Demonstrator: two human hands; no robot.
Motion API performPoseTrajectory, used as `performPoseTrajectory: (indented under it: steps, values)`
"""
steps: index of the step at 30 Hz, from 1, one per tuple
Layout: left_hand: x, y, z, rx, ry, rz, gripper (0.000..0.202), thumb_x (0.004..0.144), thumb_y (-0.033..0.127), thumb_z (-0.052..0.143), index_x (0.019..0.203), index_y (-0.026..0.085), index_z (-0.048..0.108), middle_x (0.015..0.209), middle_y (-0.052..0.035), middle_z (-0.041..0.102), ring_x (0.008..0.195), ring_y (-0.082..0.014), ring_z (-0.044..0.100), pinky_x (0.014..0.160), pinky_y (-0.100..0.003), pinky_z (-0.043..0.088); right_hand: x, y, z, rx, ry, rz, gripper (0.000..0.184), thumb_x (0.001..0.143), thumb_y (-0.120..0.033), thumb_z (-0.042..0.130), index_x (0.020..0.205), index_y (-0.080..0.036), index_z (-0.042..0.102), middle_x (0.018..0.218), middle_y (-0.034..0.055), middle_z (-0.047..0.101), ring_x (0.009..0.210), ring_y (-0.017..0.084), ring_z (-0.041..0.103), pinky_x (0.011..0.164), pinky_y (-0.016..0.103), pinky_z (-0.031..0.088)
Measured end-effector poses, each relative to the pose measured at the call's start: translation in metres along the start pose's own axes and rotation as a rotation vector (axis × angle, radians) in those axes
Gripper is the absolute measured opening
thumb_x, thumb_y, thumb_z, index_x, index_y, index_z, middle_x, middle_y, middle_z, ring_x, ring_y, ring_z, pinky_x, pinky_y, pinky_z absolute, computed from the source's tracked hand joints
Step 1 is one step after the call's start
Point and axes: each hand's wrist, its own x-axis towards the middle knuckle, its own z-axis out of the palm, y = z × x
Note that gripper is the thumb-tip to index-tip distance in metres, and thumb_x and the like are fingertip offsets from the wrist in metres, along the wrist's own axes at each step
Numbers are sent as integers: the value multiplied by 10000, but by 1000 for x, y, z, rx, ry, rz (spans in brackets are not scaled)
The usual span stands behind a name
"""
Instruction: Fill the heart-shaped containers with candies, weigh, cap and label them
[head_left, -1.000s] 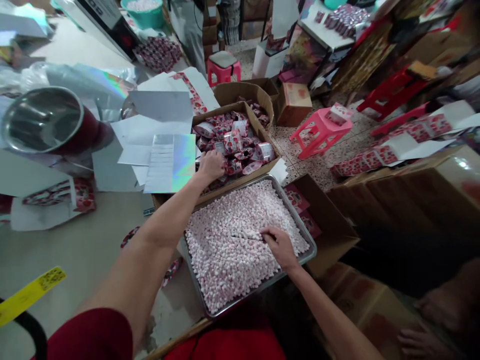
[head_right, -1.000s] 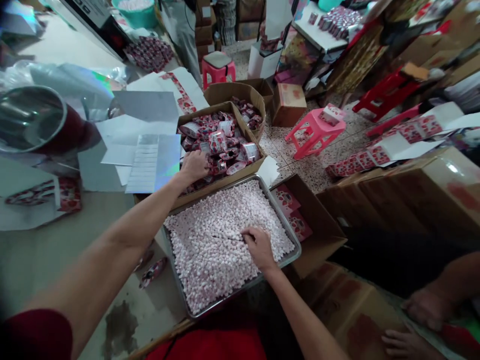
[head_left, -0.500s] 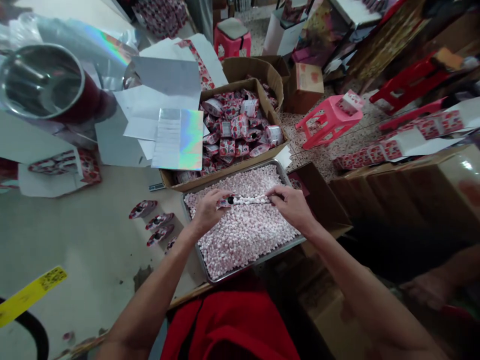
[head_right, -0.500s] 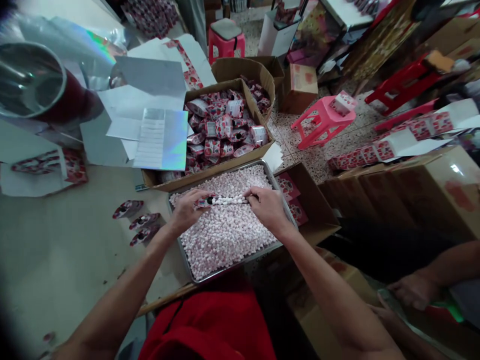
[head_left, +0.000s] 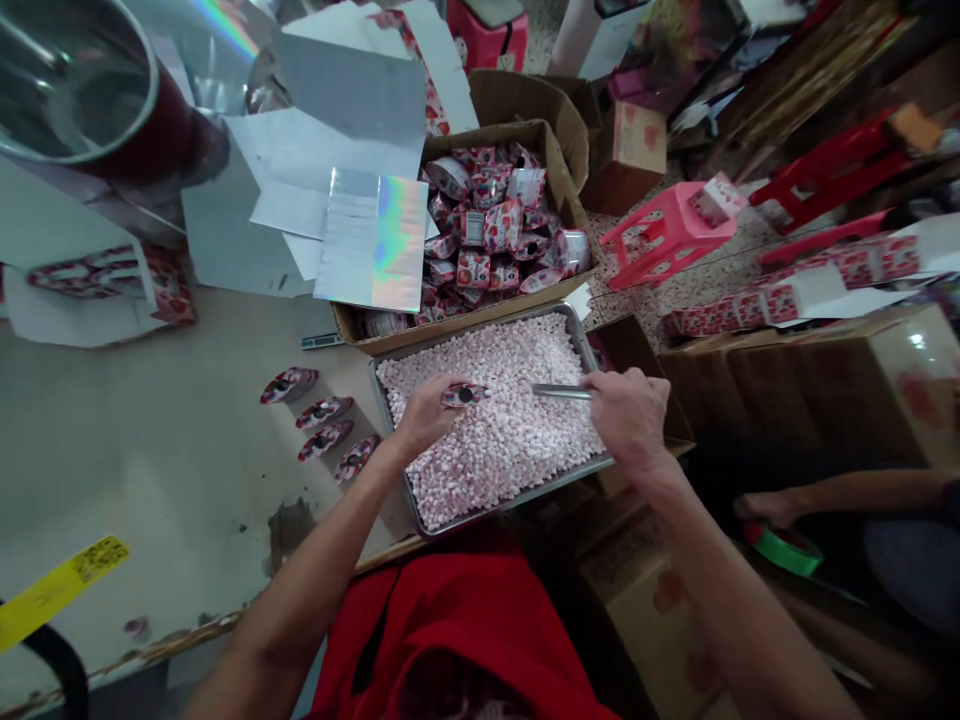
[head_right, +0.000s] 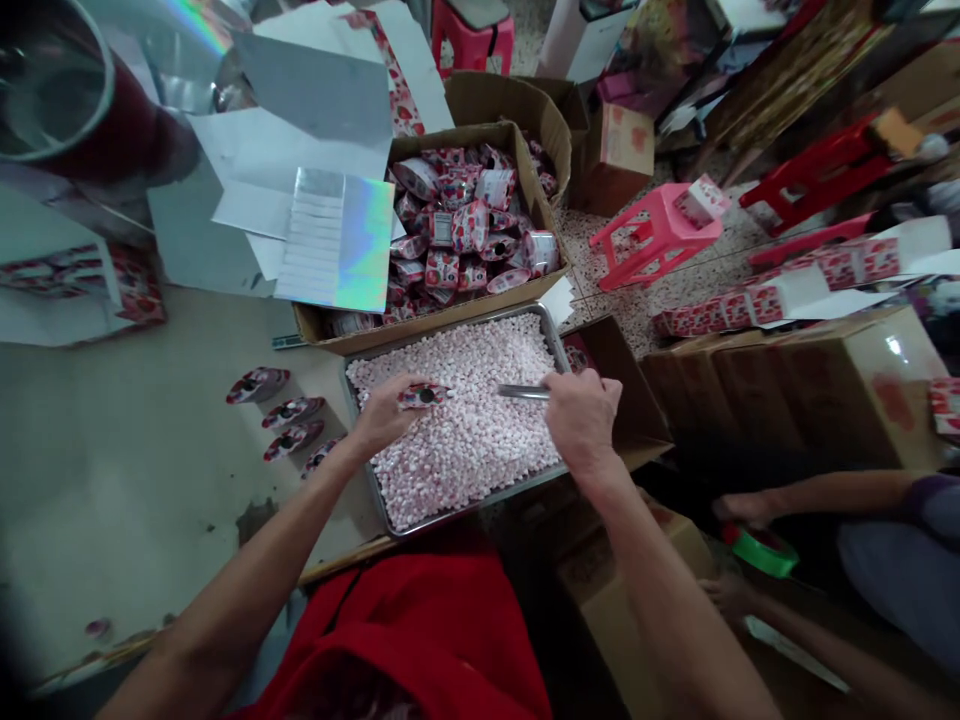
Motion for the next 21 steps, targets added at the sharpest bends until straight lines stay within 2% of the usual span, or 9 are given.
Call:
performPoseTrajectory:
  steps: [2,5,7,8,11,14,16,18,21]
  values:
    - [-5,0,-8,-55,33,-43,333,818,204,767,1147,216,719,1075,-63,753,1016,-232,719,931,-352,565,2,13,46,84,-37,95,315,950,-174,527,991,-193,839,878,127,780,916,277,550,881,443,263]
    - [-14,1,-18,-63,87,-89,345,852,283,768,1183,209,703,1128,-77,755,1043,-235,715,962,-360,563,7,4,114,349,-148,115,325,925,-149,521,1007,-179,834,976,124,805,968,265,577,921,423,308]
    - [-18,1,-22,-5,130,-100,326,853,251,758,1172,207,706,1147,-75,751,1060,-234,706,982,-362,556,8,-6,139,493,-171,121,306,904,-153,526,976,-177,823,996,107,809,987,251,596,940,403,347]
    - [-19,1,-23,30,145,-100,314,849,217,747,1160,205,710,1146,-73,748,1063,-232,702,988,-362,552,7,-7,143,538,-173,121,289,896,-168,534,961,-180,816,997,94,809,986,242,608,942,392,369]
    - [-19,5,-24,125,146,-80,330,810,112,707,1129,196,721,1121,-72,742,1057,-234,695,986,-364,546,0,5,128,656,-202,104,252,884,-241,551,944,-189,791,956,54,802,893,203,655,889,346,450]
    - [-14,13,-20,189,102,-35,348,772,104,728,1108,195,731,1073,-72,742,1030,-250,692,956,-373,547,-4,18,94,932,-255,84,246,858,-358,606,918,-185,771,886,38,781,802,189,668,812,322,494]
    - [-11,19,-16,224,72,-1,334,769,115,735,1092,199,737,1045,-74,743,1017,-260,689,940,-379,546,-2,16,72,1055,-272,58,253,841,-396,641,911,-191,771,864,32,773,805,193,670,808,324,495]
    - [-9,23,-11,250,55,30,329,773,107,716,1086,204,740,1034,-75,743,1016,-263,684,929,-377,542,3,5,51,1026,-266,2,228,856,-361,630,915,-200,780,866,29,778,829,195,675,824,326,484]
    - [-9,25,-4,243,47,43,346,771,99,707,1099,205,736,1044,-75,741,1020,-257,681,924,-368,533,13,-18,19,774,-222,-134,219,893,-249,593,928,-213,806,901,42,793,873,200,673,862,337,437]
